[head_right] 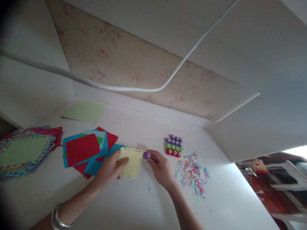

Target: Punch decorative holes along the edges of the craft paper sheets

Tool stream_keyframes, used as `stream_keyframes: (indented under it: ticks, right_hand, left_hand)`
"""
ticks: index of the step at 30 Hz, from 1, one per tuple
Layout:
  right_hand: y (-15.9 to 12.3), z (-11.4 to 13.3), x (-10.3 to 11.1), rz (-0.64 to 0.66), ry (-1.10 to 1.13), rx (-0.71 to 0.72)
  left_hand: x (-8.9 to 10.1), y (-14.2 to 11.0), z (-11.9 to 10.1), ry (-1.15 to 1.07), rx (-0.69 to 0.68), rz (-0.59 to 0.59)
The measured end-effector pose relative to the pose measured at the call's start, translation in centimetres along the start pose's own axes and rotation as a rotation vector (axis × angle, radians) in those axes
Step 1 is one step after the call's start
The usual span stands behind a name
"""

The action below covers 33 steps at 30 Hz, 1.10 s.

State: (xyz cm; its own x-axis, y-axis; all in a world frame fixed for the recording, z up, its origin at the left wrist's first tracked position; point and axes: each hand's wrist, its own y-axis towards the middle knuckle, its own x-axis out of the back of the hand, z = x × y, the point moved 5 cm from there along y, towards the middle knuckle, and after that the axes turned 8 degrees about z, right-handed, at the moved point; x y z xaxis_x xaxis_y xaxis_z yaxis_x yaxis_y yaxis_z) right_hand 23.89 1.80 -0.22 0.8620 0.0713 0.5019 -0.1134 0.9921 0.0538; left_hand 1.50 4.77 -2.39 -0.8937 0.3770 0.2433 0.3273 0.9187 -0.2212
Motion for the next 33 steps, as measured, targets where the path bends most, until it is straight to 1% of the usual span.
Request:
stream_keyframes:
  ticks: [3, 5, 10, 18, 24, 29, 33]
  right_hand:
    - [-0.6, 0.3, -0.4, 0.001, -0.002, 0.006]
    - [-0.6, 0.5, -0.6, 0.006, 0.009, 0.016]
    - [-0.6, 0.9, -0.9, 0.026, 0.006, 0.039]
    - [-0.5, 1.2, -0.7, 0.02, -0.022, 0.03]
    - [-0.3, 1.7, -0.9, 0.032, -0.053, 0.038]
    - [-0.2, 1.6, -1.1, 0.048, -0.061, 0.025]
    - [0.0, 1.9, -1.4, 0.114, -0.107, 0.063]
  left_hand:
    - [-0.2, -0.1, -0.1, -0.024, 0.001, 0.056]
    - [-0.3, -0.1, -0.2, -0.037, 0.015, 0.07]
    - [-0.2, -0.2, -0.3, -0.032, 0.01, 0.064]
    - [-0.2, 0.0, 0.3, -0.016, -0.01, 0.051]
    - [-0.1, -0.1, -0.1, -0.008, -0.047, 0.062]
    - [0.0, -0.3, -0.4, 0.124, -0.066, 0.015]
    - [-0.5, -0.3, -0.6, 0.311, -0.097, 0.057]
